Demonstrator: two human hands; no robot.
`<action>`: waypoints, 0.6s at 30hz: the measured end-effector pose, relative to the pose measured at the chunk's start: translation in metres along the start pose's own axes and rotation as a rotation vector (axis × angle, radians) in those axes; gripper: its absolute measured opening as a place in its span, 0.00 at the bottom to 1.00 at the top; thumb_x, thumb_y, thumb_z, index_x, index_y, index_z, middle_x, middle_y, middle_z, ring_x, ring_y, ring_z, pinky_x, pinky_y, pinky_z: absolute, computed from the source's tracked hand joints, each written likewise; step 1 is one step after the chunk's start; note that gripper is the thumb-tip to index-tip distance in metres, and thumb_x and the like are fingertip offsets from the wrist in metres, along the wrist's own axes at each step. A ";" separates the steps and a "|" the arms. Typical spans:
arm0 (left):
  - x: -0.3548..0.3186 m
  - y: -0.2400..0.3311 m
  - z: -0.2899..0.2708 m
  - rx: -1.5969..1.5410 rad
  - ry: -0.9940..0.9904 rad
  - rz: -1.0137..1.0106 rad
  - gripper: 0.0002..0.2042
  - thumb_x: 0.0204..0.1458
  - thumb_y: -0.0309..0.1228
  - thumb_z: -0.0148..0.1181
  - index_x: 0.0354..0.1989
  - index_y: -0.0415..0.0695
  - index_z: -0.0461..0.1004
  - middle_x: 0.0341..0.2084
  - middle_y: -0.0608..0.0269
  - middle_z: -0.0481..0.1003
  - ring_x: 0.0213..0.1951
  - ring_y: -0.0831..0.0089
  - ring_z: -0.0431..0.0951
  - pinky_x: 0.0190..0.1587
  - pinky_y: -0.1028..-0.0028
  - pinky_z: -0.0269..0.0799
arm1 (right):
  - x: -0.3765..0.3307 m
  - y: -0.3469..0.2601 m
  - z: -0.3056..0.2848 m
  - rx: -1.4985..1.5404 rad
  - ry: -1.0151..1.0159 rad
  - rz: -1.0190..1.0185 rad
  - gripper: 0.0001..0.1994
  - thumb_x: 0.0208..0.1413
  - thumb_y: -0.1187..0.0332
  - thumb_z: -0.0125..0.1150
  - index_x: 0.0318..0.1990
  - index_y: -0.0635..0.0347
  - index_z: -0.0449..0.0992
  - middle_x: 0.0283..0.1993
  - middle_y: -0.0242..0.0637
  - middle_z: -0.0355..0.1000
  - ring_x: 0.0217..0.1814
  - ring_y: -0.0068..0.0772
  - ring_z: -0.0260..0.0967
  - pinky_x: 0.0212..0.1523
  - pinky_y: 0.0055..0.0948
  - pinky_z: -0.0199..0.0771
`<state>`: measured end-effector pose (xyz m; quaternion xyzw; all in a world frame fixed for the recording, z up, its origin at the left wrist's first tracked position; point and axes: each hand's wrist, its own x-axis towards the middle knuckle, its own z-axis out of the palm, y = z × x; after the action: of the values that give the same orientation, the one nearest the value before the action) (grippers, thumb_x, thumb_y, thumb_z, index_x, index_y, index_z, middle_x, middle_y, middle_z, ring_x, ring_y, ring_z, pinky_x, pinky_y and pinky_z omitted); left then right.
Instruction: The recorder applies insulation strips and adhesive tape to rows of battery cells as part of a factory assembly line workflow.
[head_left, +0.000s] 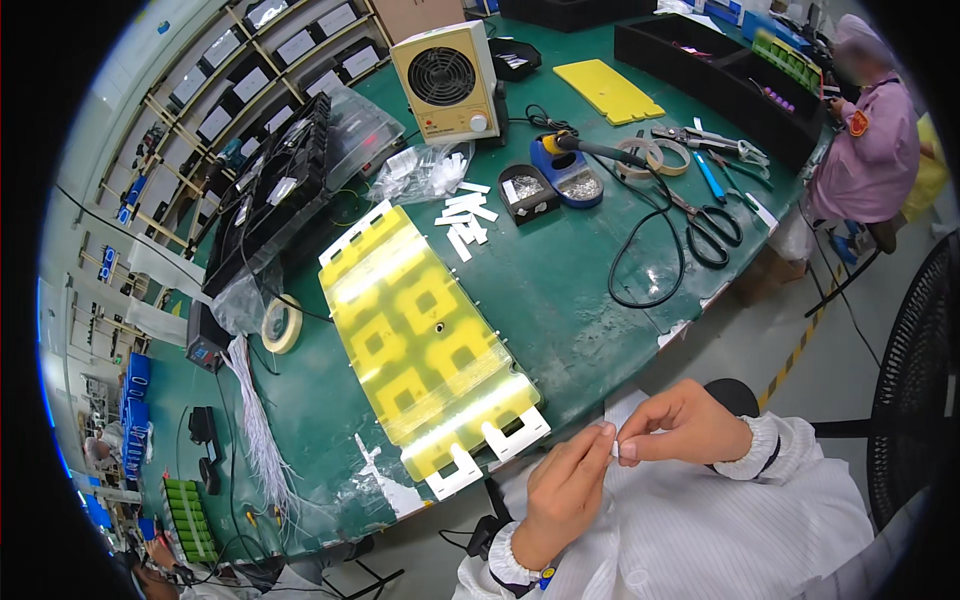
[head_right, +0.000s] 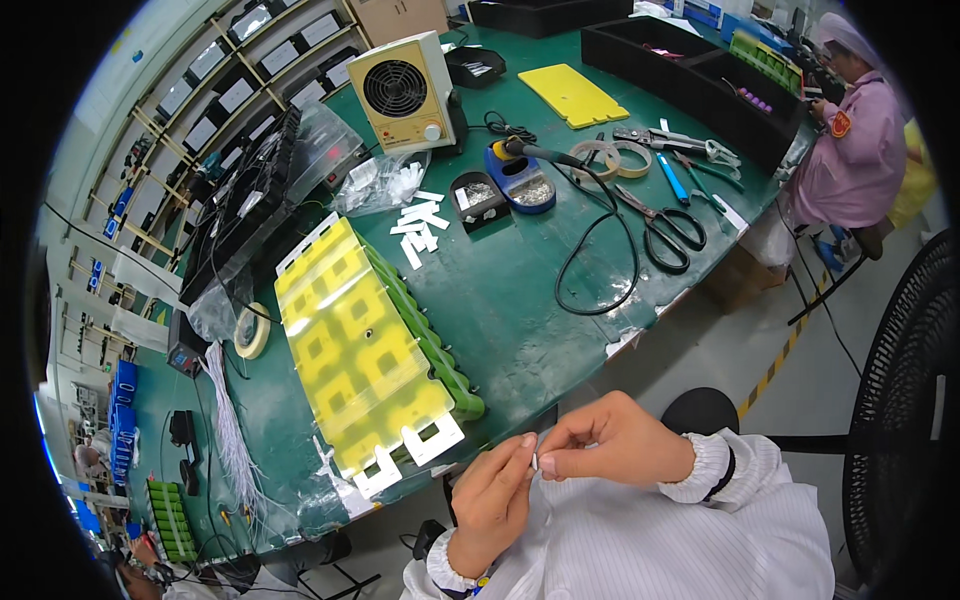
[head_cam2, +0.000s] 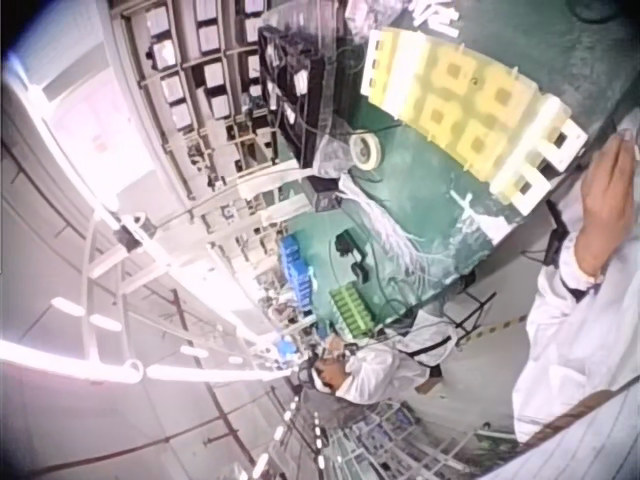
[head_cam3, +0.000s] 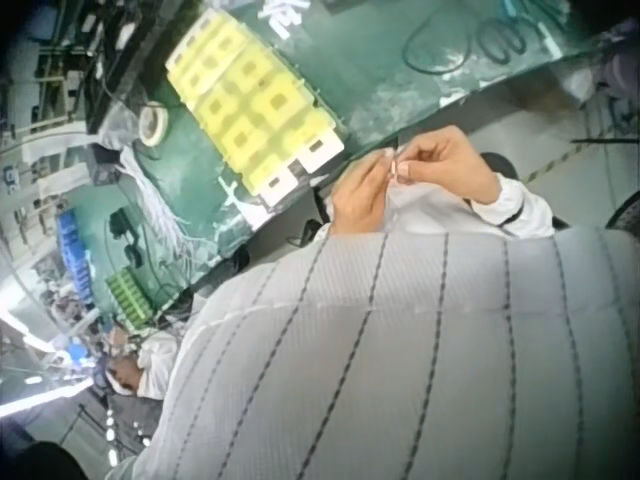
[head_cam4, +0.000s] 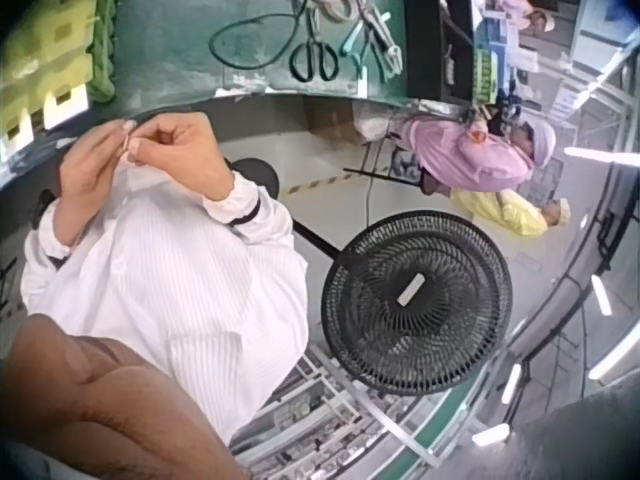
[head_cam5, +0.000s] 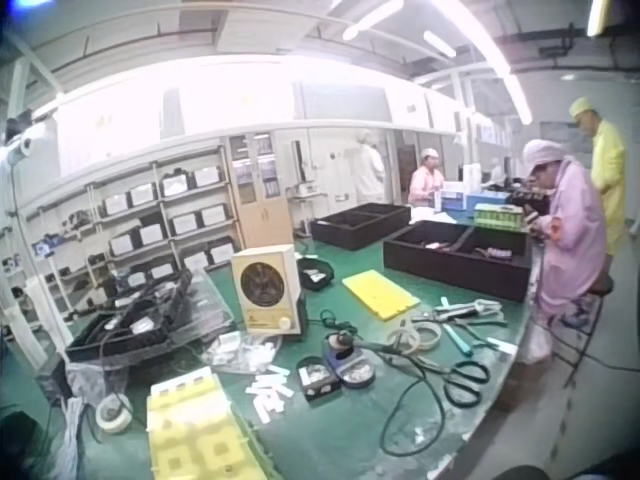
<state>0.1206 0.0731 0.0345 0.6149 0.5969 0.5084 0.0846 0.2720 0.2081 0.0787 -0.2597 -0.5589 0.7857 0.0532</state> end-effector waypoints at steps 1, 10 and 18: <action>0.000 0.002 0.001 0.006 -0.002 0.004 0.18 0.46 0.14 0.63 0.49 0.34 0.76 0.40 0.48 0.78 0.33 0.58 0.80 0.36 0.71 0.76 | -0.002 0.000 -0.001 -0.001 0.002 0.000 0.07 0.55 0.75 0.66 0.38 0.71 0.81 0.35 0.40 0.80 0.39 0.26 0.76 0.45 0.25 0.75; 0.003 -0.010 0.010 0.036 -0.017 0.044 0.19 0.43 0.15 0.64 0.47 0.34 0.77 0.39 0.48 0.78 0.35 0.55 0.81 0.38 0.68 0.76 | -0.003 0.001 -0.009 -0.226 0.057 -0.111 0.10 0.58 0.68 0.65 0.40 0.68 0.80 0.34 0.34 0.79 0.37 0.18 0.73 0.40 0.22 0.74; -0.014 -0.015 0.001 0.058 -0.037 -0.062 0.14 0.56 0.15 0.54 0.51 0.37 0.74 0.45 0.47 0.76 0.44 0.56 0.79 0.47 0.71 0.74 | 0.023 0.008 -0.003 -0.097 -0.091 -0.059 0.10 0.59 0.69 0.65 0.41 0.69 0.80 0.35 0.34 0.78 0.39 0.19 0.73 0.42 0.21 0.74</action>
<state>0.1146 0.0659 0.0162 0.6078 0.6285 0.4763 0.0934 0.2558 0.2165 0.0628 -0.2093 -0.6055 0.7668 0.0379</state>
